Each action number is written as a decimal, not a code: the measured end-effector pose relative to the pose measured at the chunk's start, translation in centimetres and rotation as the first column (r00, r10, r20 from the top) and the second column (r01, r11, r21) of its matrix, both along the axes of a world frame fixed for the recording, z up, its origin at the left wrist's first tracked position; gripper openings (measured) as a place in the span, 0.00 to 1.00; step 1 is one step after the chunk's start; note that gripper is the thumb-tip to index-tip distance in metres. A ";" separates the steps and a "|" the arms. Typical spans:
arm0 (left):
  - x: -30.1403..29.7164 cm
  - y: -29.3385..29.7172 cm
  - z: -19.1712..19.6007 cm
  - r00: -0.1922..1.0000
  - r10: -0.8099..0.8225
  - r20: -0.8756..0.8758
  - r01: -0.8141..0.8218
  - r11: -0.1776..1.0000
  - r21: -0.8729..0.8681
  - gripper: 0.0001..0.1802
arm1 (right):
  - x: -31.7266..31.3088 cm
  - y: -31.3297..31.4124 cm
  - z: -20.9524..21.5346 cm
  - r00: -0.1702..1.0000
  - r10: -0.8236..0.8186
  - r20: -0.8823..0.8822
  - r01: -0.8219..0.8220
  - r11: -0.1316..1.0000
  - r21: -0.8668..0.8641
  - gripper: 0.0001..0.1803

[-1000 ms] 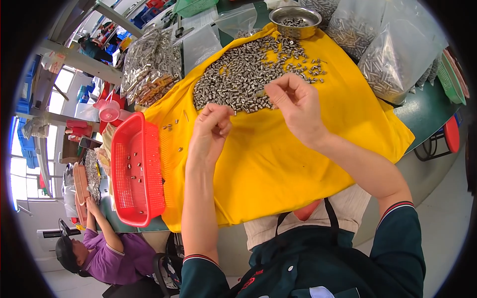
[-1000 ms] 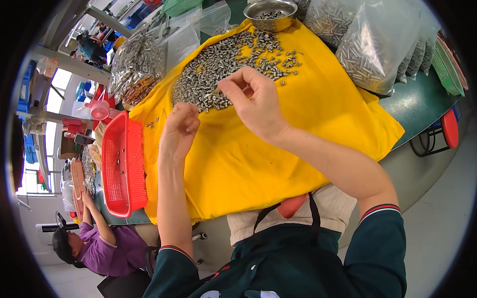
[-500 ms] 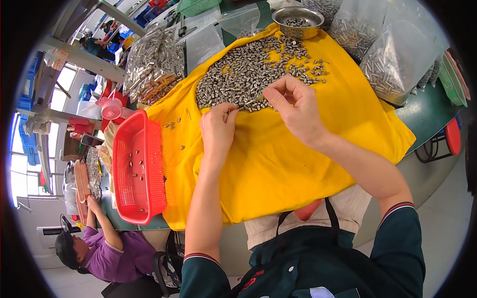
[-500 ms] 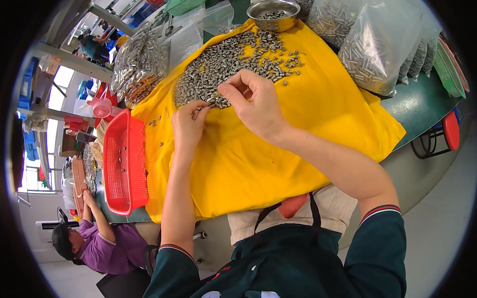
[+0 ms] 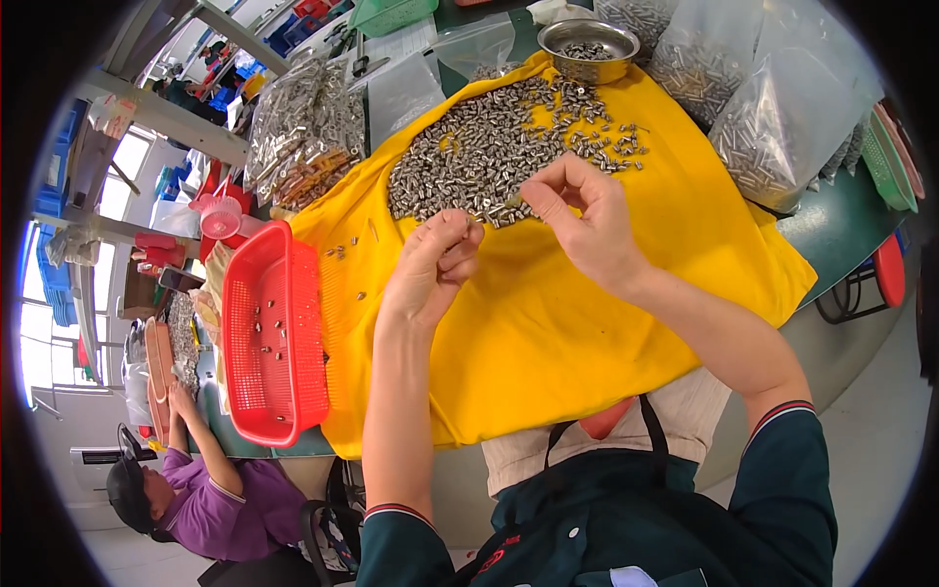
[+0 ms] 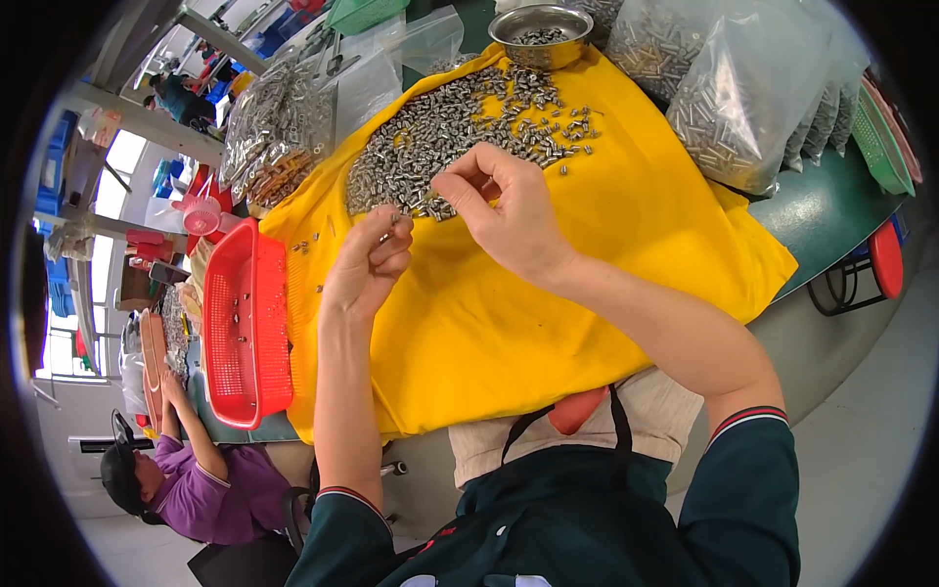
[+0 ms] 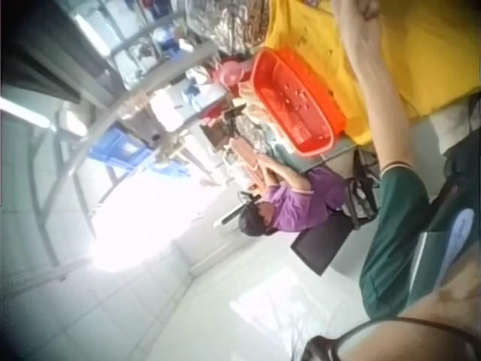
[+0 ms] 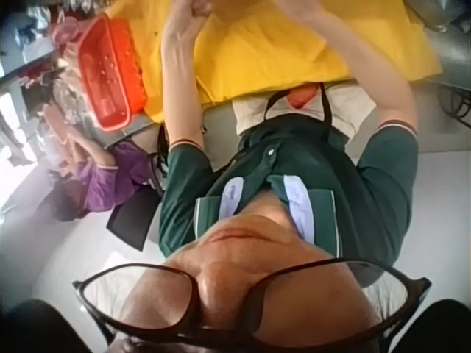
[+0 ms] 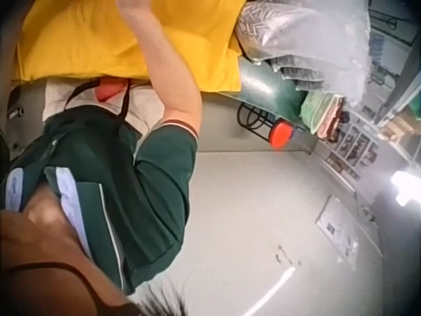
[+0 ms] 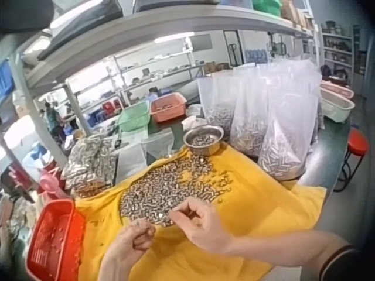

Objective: Sorting small metal hardware components like screws or bolts on a workbench in a manufacturing environment.

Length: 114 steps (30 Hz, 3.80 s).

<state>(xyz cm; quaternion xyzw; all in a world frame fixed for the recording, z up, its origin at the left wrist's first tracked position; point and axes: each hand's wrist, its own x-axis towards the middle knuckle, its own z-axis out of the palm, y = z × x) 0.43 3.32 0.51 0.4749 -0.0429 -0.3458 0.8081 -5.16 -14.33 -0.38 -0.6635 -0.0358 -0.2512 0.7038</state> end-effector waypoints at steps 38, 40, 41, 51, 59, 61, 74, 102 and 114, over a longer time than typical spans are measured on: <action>-0.5 -0.5 0.1 0.995 -0.015 0.102 0.011 0.999 0.038 0.05 | -0.2 -0.1 0.6 0.998 -0.052 0.038 0.051 0.998 0.022 0.05; -0.6 -0.7 0.2 0.997 0.011 0.074 -0.014 0.999 0.042 0.06 | -0.1 -0.1 0.3 0.996 -0.053 0.076 0.053 0.999 0.001 0.05; -0.5 -0.6 0.0 0.997 -0.011 0.078 0.009 1.000 0.021 0.07 | -0.1 0.0 0.3 0.992 -0.053 0.115 0.055 0.998 -0.020 0.05; -0.6 -0.5 0.0 0.997 -0.070 -0.012 0.069 0.994 -0.085 0.03 | -0.2 0.2 0.1 0.987 -0.015 0.159 0.043 0.985 -0.169 0.05; -0.7 -0.3 0.0 0.994 -0.109 0.028 0.110 0.992 -0.064 0.04 | -0.2 0.3 0.1 0.986 -0.003 0.164 0.035 0.981 -0.191 0.04; -0.7 -0.3 0.0 0.993 -0.114 0.027 0.116 0.991 -0.066 0.04 | -0.2 0.3 0.0 0.986 -0.004 0.164 0.035 0.981 -0.191 0.04; -0.6 -0.5 -0.4 0.995 -0.084 0.059 0.086 0.996 -0.033 0.03 | -0.1 0.5 -0.5 0.993 0.000 0.114 0.019 0.987 -0.162 0.05; 1.2 -1.3 -2.2 0.296 -0.383 0.875 -0.773 0.442 0.455 0.05 | 0.2 0.1 0.1 0.999 -0.027 -0.042 0.030 0.998 0.054 0.06; -1.0 -1.5 -0.2 0.996 0.023 -0.086 -0.030 0.996 -0.080 0.03 | -0.3 0.2 0.0 0.999 0.010 0.051 -0.005 0.995 -0.103 0.04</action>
